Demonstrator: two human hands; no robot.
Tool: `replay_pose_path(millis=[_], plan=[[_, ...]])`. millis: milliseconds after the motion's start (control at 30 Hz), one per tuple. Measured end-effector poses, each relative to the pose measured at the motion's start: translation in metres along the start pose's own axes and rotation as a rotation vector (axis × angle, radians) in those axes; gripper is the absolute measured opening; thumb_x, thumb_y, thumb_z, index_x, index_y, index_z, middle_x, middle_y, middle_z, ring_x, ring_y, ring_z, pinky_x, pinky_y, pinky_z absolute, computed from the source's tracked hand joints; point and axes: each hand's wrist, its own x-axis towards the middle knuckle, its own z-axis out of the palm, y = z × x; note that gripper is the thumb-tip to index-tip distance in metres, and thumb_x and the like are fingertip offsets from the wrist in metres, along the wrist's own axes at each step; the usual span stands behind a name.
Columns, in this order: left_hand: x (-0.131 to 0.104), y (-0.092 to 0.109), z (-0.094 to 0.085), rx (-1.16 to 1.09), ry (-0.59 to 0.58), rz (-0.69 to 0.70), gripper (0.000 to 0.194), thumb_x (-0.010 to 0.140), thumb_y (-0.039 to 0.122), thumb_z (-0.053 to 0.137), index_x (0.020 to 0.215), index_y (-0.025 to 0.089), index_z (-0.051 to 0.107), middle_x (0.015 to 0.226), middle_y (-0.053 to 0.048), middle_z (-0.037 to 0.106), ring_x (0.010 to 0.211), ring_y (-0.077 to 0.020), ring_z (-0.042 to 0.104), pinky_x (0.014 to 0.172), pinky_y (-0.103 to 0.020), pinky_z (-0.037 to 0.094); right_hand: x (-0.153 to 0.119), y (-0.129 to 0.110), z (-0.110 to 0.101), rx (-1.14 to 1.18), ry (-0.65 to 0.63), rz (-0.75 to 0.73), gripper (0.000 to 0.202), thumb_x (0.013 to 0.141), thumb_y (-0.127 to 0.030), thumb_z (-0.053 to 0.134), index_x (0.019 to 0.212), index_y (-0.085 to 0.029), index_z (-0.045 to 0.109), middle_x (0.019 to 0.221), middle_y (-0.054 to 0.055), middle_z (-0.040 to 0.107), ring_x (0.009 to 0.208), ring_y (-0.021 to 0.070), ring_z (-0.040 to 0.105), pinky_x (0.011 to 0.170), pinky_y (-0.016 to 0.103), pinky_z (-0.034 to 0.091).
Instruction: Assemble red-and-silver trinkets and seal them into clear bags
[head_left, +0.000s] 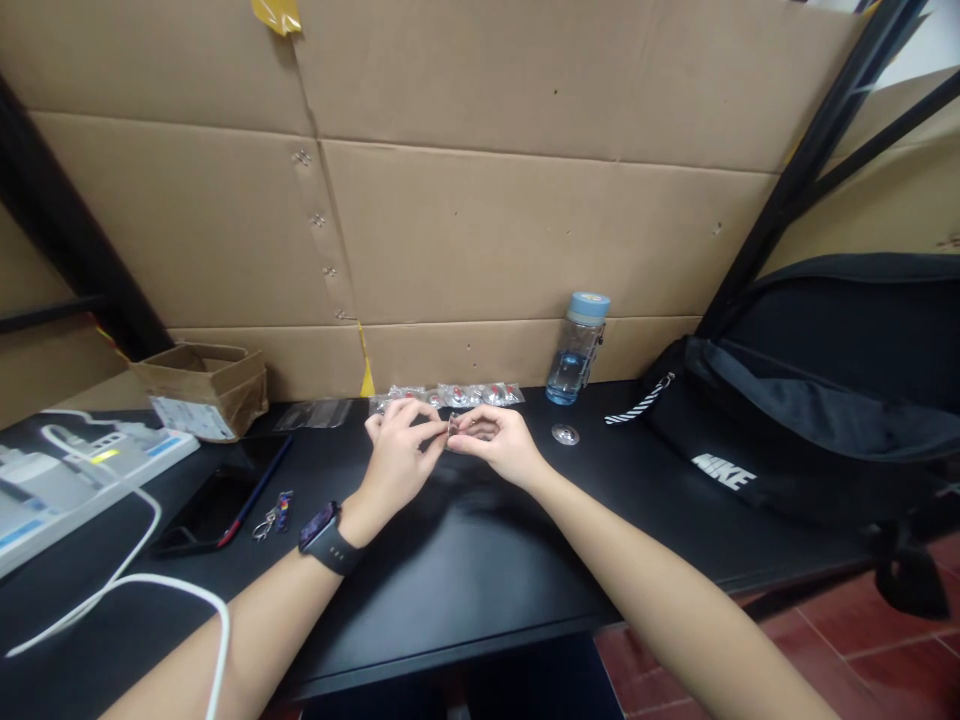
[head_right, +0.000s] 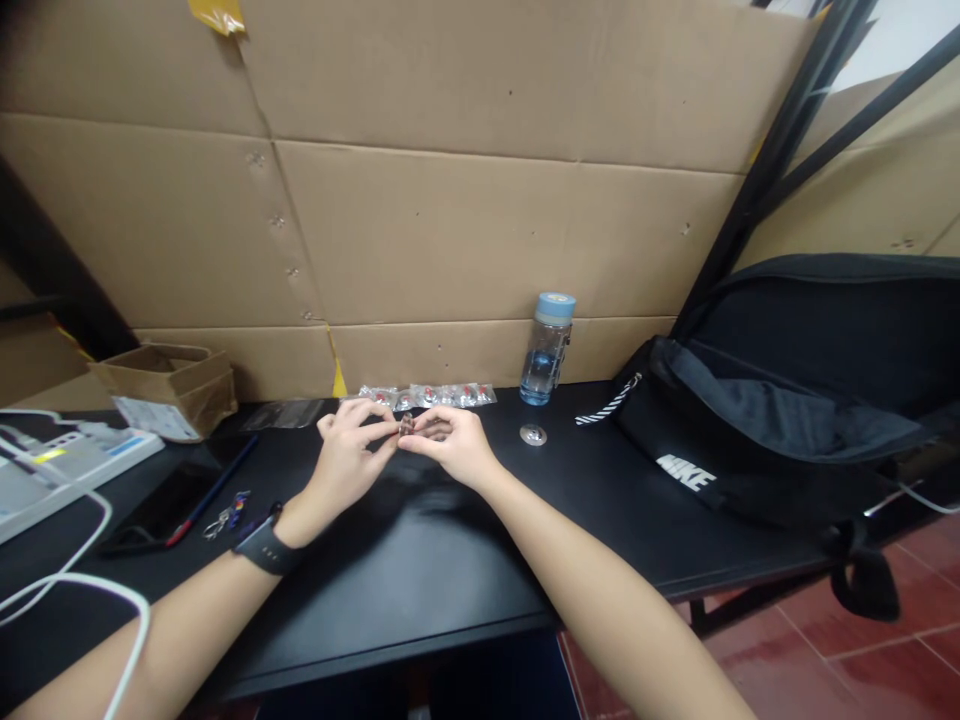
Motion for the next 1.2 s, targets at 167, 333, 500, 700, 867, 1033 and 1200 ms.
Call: replay_pose_path(millis=[167,333,500,700,867,1033,1200], plan=[[0.0,0.002,0.0,0.026,-0.039,0.005,0.011,0.092,0.031,0.066,0.087,0.027,0.075,0.102,-0.004,0.071,0.112,-0.0269,0.055,0.085,-0.043,0.03,0.001,-0.004,-0.006,-0.14,-0.091,-0.035,0.032,0.08,-0.051,0.077,0.084,-0.021,0.068,0.076,0.002,0.074,0.074,0.0225,0.075,0.071,0.033,0.06],[0.0,0.001,0.001,0.052,-0.06,-0.009,0.012,0.094,0.031,0.064,0.087,0.026,0.073,0.105,-0.004,0.07,0.113,-0.0273,0.054,0.084,-0.042,0.029,0.002,-0.005,-0.012,-0.229,-0.201,-0.103,0.03,0.094,-0.051,0.059,0.098,-0.022,0.065,0.085,0.003,0.074,0.075,0.0203,0.077,0.067,0.028,0.06],[0.0,-0.004,0.0,0.127,-0.059,0.068,0.011,0.095,0.027,0.062,0.094,0.026,0.073,0.111,-0.006,0.07,0.116,-0.0286,0.051,0.087,-0.044,0.028,0.0,-0.005,-0.013,-0.269,-0.187,-0.129,0.034,0.09,-0.043,0.067,0.118,-0.023,0.064,0.105,0.007,0.076,0.083,0.0207,0.078,0.075,0.03,0.062],[0.0,-0.006,-0.002,0.169,-0.027,0.127,0.015,0.098,0.028,0.059,0.094,0.027,0.073,0.111,-0.006,0.071,0.116,-0.0286,0.053,0.088,-0.045,0.026,0.0,0.004,-0.006,-0.106,-0.113,-0.059,0.035,0.084,-0.044,0.074,0.111,-0.021,0.074,0.104,0.007,0.078,0.089,0.0256,0.078,0.086,0.039,0.063],[0.0,-0.004,-0.005,0.189,-0.023,0.17,0.016,0.097,0.024,0.059,0.09,0.027,0.074,0.108,-0.007,0.072,0.119,-0.0294,0.052,0.088,-0.046,0.025,-0.001,0.008,-0.001,-0.009,-0.077,0.005,0.038,0.079,-0.048,0.078,0.104,-0.02,0.079,0.099,0.007,0.079,0.086,0.0265,0.078,0.087,0.042,0.063],[0.0,-0.003,-0.008,0.204,-0.012,0.22,0.017,0.097,0.024,0.059,0.088,0.027,0.073,0.105,-0.005,0.073,0.119,-0.0298,0.053,0.088,-0.047,0.025,0.002,0.009,-0.004,0.011,-0.114,0.055,0.04,0.075,-0.048,0.081,0.1,-0.016,0.08,0.091,0.008,0.08,0.08,0.0251,0.077,0.084,0.042,0.063],[0.002,-0.003,-0.007,0.19,-0.021,0.186,0.016,0.096,0.026,0.062,0.085,0.026,0.073,0.106,-0.005,0.073,0.117,-0.0294,0.054,0.089,-0.047,0.025,0.004,0.007,-0.006,-0.006,-0.097,0.065,0.038,0.074,-0.049,0.081,0.094,-0.017,0.08,0.089,0.008,0.08,0.081,0.0275,0.078,0.084,0.044,0.063]])
